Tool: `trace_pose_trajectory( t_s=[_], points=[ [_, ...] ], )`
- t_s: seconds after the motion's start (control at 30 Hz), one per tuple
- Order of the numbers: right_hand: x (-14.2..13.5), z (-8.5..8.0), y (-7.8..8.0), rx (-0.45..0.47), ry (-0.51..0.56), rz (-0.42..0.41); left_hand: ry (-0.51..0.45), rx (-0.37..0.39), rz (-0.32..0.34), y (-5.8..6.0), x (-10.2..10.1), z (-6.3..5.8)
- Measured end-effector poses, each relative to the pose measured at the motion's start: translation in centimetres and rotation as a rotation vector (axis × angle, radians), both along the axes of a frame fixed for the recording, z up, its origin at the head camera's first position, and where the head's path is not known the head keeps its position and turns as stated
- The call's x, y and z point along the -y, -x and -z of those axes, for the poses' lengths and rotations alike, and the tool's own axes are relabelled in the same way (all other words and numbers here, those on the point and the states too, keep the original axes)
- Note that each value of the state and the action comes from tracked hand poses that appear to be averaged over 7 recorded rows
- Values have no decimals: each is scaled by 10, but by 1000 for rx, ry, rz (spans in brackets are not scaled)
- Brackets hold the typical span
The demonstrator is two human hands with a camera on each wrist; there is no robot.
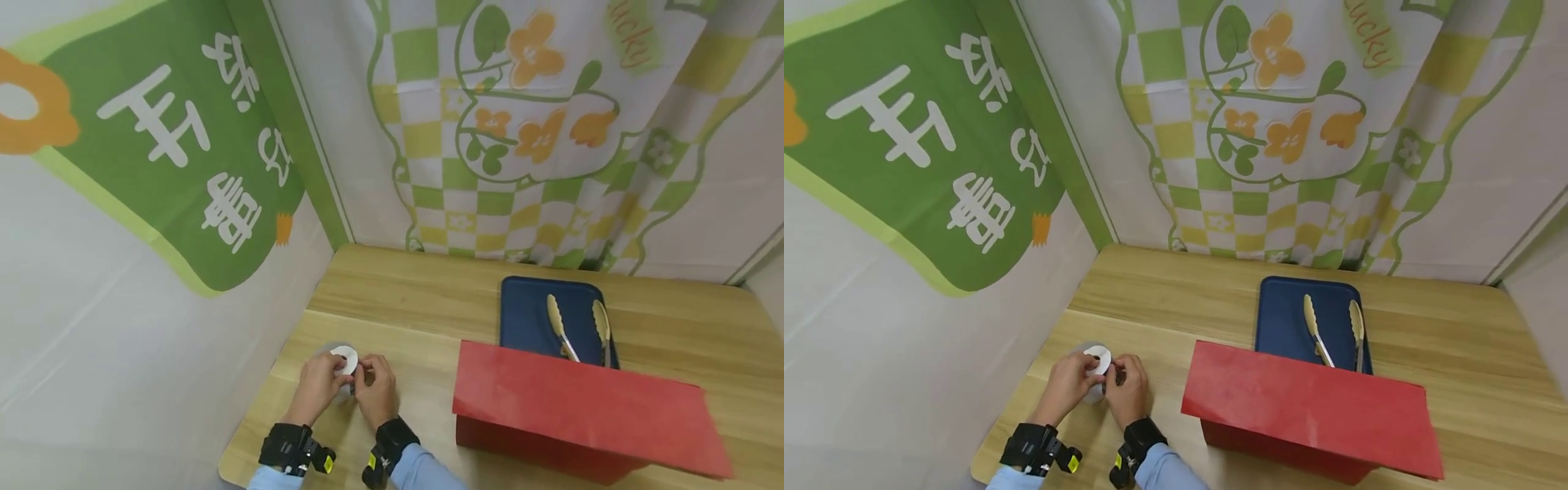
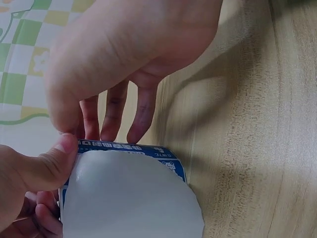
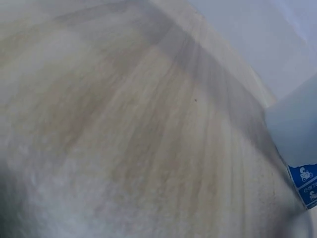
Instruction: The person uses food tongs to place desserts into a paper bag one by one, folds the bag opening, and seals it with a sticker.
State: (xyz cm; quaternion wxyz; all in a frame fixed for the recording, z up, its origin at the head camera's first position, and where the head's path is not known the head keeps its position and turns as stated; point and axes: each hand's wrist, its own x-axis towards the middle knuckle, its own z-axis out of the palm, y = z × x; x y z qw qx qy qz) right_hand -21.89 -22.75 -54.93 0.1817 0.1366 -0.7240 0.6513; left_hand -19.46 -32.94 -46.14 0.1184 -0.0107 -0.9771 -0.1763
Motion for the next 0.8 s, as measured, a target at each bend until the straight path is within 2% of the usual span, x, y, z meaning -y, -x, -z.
trace_pose_trajectory(
  t_s=[0.13,0.23,0.3,0.37,0.47,0.6,0.8],
  points=[
    [24,7,-25,-74,16,-70,13,1,-51,-33,21,-2],
    [34,10,-41,-90,10,-104,2,24,-89,-54,31,-1],
    [34,8,-48,-77,32,-124,-11,38,-92,-62,33,2],
    [29,2,-52,-64,62,-153,-18,39,-92,-64,31,4],
    [17,-9,-49,-56,95,-170,-14,18,-78,-54,24,7],
    [0,-18,-31,-75,86,-116,1,-8,-35,-28,12,6],
    [-18,-24,-3,-77,83,-69,-3,-9,-2,5,-7,1]
  ],
)
